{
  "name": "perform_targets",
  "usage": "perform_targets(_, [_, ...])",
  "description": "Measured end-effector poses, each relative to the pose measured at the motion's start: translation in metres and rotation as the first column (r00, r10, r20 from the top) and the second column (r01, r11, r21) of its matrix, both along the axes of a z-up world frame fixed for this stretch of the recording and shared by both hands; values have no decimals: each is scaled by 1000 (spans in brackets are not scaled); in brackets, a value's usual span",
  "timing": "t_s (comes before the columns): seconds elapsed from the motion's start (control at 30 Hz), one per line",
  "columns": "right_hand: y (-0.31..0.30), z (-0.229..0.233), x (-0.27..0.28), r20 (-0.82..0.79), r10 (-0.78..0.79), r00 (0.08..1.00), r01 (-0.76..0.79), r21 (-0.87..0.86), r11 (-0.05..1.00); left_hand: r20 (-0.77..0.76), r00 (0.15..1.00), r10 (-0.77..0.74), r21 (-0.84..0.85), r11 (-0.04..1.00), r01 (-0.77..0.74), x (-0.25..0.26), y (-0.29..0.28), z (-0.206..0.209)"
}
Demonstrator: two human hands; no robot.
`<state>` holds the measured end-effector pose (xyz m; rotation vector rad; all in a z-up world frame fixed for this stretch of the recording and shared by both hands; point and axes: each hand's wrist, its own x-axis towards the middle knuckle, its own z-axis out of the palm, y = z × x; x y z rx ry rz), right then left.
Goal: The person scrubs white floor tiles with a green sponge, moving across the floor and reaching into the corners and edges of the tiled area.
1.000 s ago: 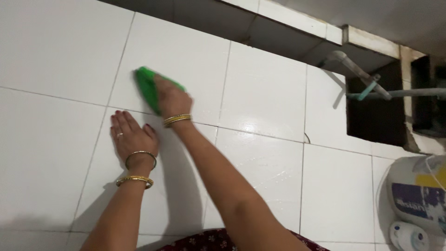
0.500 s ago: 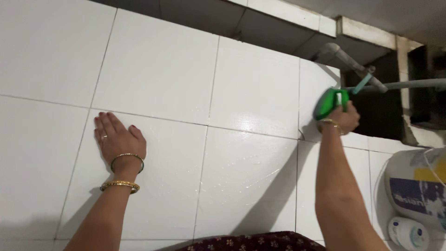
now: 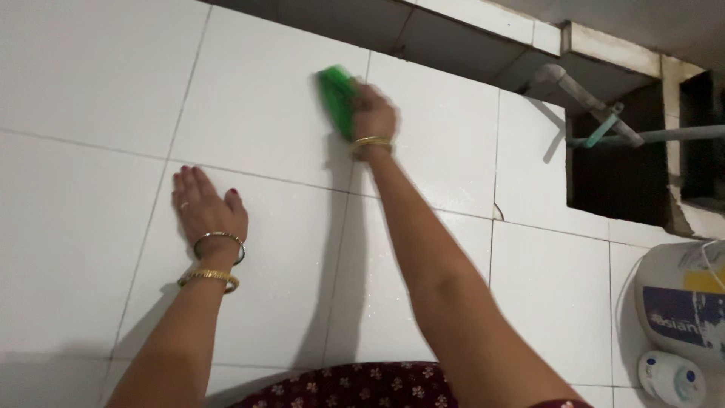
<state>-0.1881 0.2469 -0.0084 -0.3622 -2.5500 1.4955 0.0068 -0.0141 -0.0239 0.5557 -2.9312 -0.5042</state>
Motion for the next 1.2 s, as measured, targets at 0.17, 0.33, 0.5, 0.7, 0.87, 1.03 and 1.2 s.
perform_targets(0.17, [-92,21,92,-40,512,858,-480,294,827,-17,995,-100,67,993,101,0,-16,-9])
perform_targets(0.33, [-34,-1,129,-63,652,755,-651,-189,735,-2,942,-335,34,942,335,18,-51,-17])
perform_targets(0.5, [93,19,160,-44,41,998,-42,-24,999,-2,942,-335,28,942,335,61,-60,-23])
perform_targets(0.7, [90,45,230,-8,-273,962,269,199,942,-41,971,-238,171,955,241,98,-46,-24])
perform_targets(0.87, [-6,23,296,-75,134,988,-117,191,975,-91,978,-189,272,940,207,118,-42,-20])
perform_targets(1.03, [-103,16,370,170,631,757,-626,465,626,-124,992,11,233,972,18,150,-65,-13])
perform_targets(1.2, [-121,-19,356,25,654,757,-526,618,585,-196,976,98,287,957,-38,162,-81,-7])
